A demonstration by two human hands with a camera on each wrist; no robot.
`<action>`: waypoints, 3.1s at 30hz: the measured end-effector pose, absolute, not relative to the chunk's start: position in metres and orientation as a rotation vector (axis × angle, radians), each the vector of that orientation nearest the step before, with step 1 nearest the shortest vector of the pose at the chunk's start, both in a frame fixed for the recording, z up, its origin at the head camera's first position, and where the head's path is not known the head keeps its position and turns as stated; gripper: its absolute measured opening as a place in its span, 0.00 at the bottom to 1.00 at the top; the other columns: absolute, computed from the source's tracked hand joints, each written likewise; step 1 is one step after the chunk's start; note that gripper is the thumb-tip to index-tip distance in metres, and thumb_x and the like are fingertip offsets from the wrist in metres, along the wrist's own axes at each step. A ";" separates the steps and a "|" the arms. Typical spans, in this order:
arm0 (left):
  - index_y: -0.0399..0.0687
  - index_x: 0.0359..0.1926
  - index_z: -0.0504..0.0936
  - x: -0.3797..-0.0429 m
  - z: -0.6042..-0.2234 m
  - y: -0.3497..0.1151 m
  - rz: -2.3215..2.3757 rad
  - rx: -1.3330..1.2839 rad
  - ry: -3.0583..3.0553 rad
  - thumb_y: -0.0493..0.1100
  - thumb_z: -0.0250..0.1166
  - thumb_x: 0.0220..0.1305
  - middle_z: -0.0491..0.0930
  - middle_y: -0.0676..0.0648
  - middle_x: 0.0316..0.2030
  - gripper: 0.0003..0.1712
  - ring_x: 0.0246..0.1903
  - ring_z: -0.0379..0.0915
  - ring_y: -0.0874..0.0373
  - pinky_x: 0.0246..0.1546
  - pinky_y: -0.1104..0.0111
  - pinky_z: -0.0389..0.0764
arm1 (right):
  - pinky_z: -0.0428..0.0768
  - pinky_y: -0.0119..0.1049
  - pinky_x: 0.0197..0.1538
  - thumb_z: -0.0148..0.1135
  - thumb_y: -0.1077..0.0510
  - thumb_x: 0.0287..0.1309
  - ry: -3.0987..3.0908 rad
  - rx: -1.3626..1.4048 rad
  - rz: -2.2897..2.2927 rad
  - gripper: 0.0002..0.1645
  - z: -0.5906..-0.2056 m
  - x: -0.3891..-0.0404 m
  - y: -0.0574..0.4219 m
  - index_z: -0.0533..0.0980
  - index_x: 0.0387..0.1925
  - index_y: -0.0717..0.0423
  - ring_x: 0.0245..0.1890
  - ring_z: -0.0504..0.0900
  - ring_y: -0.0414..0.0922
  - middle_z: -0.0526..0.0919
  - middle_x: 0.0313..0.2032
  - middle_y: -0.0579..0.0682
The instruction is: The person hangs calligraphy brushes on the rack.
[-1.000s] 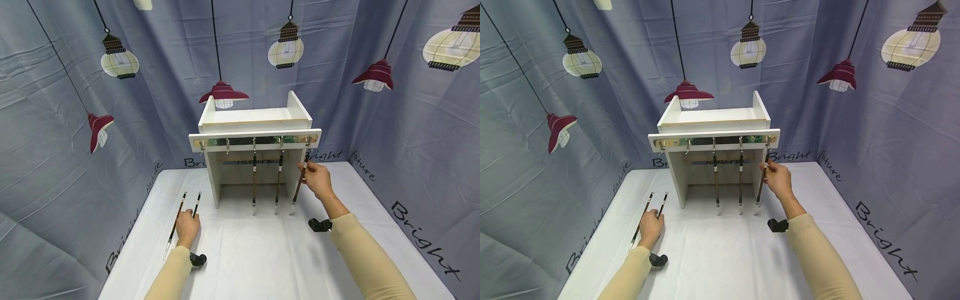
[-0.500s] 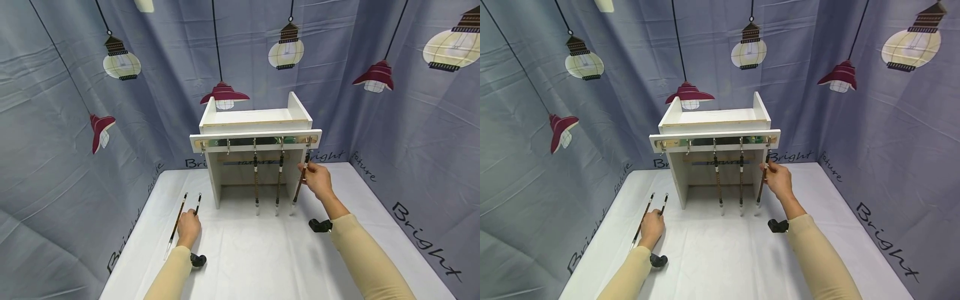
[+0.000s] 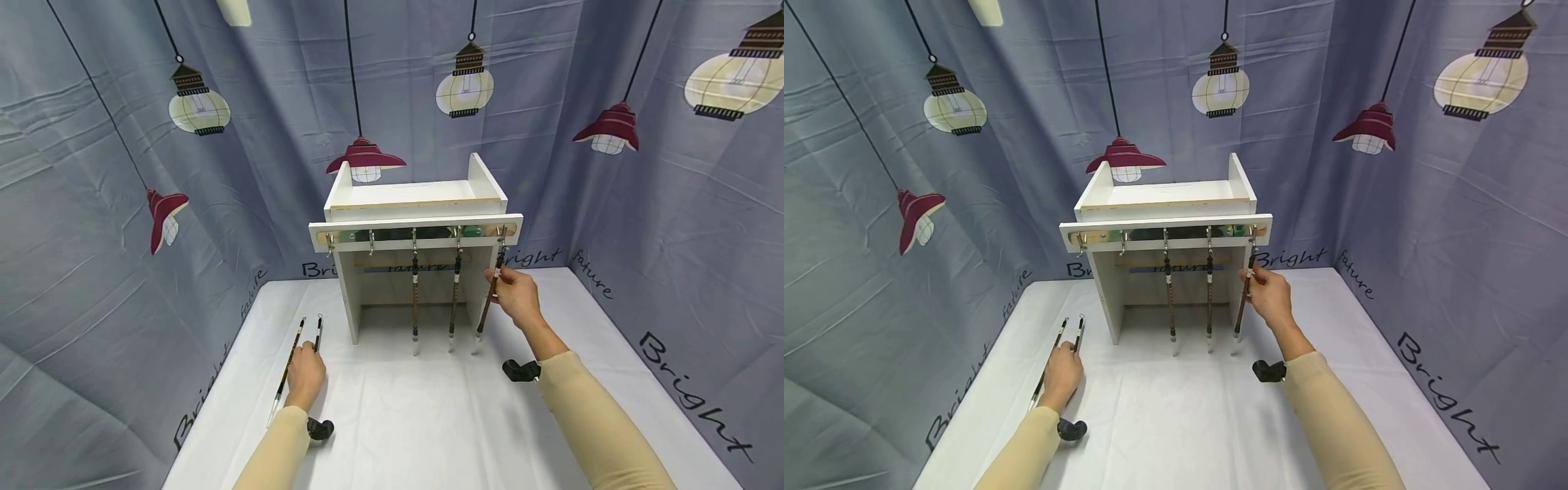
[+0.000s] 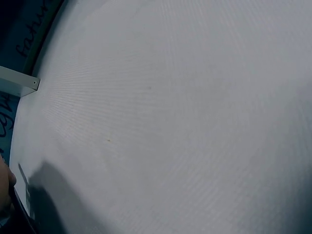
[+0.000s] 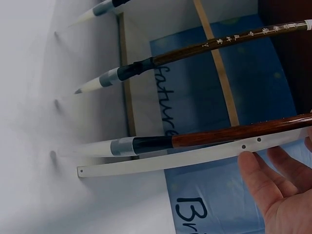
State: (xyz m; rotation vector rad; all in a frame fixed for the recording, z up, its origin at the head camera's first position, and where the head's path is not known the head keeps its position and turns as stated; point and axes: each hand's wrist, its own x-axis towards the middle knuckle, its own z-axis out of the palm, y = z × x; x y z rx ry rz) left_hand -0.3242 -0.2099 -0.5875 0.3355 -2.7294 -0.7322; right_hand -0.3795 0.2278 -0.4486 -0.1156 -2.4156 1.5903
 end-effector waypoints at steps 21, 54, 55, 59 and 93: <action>0.29 0.57 0.73 -0.327 -0.552 -0.200 -0.865 0.274 -2.502 0.37 0.54 0.76 0.76 0.30 0.49 0.16 0.39 0.80 0.35 0.36 0.48 0.80 | 0.87 0.41 0.48 0.58 0.40 0.73 -2.455 -0.122 1.555 0.33 -0.448 -0.380 0.228 0.78 0.62 0.64 0.54 0.85 0.62 0.83 0.55 0.67; 0.35 0.56 0.71 -0.320 -0.505 -0.176 -0.949 0.186 -2.258 0.38 0.55 0.75 0.76 0.35 0.44 0.14 0.38 0.79 0.37 0.38 0.47 0.79 | 0.86 0.39 0.48 0.59 0.43 0.74 -2.435 -0.117 1.587 0.32 -0.446 -0.378 0.226 0.77 0.65 0.63 0.55 0.85 0.62 0.81 0.59 0.68; 0.35 0.56 0.71 -0.320 -0.504 -0.176 -0.947 0.175 -2.248 0.37 0.55 0.74 0.76 0.35 0.43 0.14 0.37 0.78 0.37 0.37 0.47 0.79 | 0.86 0.39 0.48 0.59 0.43 0.74 -2.428 -0.116 1.599 0.33 -0.446 -0.377 0.226 0.76 0.67 0.63 0.55 0.85 0.63 0.80 0.59 0.68; 0.35 0.55 0.71 -0.319 -0.498 -0.173 -0.931 0.138 -2.216 0.37 0.56 0.74 0.75 0.37 0.41 0.13 0.35 0.76 0.39 0.35 0.48 0.78 | 0.86 0.40 0.48 0.60 0.44 0.74 -2.413 -0.116 1.621 0.33 -0.446 -0.376 0.226 0.74 0.69 0.62 0.56 0.84 0.63 0.80 0.60 0.69; 0.36 0.52 0.72 -0.310 -0.473 -0.142 -0.862 -0.085 -2.096 0.36 0.60 0.73 0.77 0.38 0.38 0.11 0.30 0.80 0.46 0.28 0.54 0.79 | 0.84 0.43 0.51 0.58 0.43 0.74 -2.436 -0.108 1.603 0.39 -0.446 -0.375 0.227 0.66 0.74 0.62 0.59 0.82 0.64 0.75 0.66 0.70</action>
